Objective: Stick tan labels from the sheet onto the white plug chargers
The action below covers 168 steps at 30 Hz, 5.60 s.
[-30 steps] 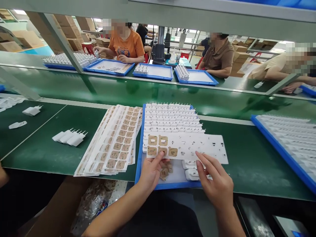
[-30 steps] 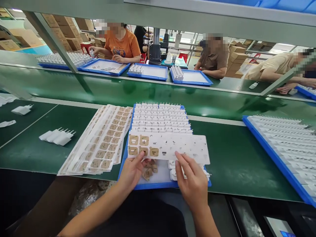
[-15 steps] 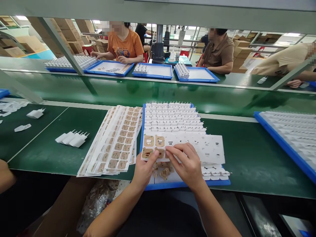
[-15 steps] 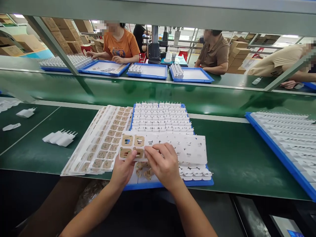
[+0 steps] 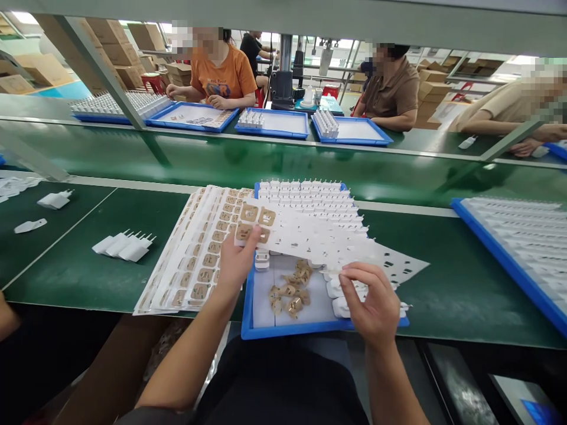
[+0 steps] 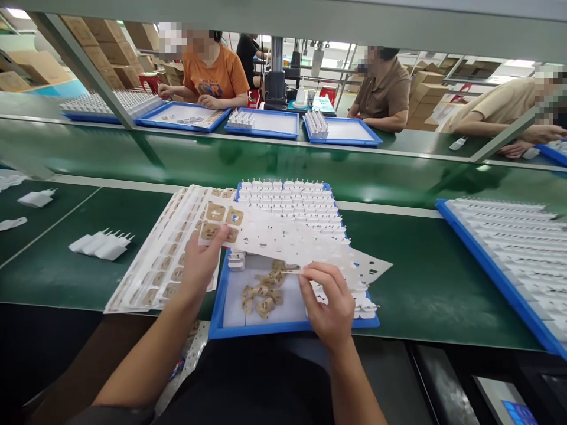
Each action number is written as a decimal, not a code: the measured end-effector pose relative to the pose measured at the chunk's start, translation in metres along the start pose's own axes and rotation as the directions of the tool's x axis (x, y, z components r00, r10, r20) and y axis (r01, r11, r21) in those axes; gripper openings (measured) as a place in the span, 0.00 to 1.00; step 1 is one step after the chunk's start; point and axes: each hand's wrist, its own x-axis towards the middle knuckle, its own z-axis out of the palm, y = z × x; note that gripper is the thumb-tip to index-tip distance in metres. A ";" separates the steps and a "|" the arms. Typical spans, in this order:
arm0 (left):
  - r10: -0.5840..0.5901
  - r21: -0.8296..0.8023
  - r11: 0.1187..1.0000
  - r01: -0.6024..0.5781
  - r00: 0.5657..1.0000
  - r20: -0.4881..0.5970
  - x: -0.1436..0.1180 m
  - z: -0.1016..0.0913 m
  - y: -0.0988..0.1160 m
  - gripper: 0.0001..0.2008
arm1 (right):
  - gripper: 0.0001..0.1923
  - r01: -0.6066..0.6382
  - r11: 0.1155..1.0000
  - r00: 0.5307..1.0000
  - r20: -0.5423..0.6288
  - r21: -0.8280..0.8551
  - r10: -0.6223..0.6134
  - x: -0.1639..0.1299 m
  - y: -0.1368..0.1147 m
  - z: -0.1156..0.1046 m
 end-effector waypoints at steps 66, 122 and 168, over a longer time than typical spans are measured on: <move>0.228 -0.188 0.973 -0.136 0.712 0.665 -0.082 -0.022 -0.027 0.23 | 0.02 -0.593 0.516 0.803 0.410 0.618 0.432 -0.035 -0.041 0.023; 0.478 -0.273 0.878 -0.394 0.692 0.541 -0.079 -0.018 -0.026 0.21 | 0.03 -0.565 0.733 0.825 0.257 0.378 0.504 -0.017 -0.053 0.036; 0.853 -0.035 0.494 -0.869 0.476 0.214 -0.089 -0.007 -0.020 0.16 | 0.03 -0.680 0.087 0.620 0.508 0.728 0.598 -0.025 -0.059 0.056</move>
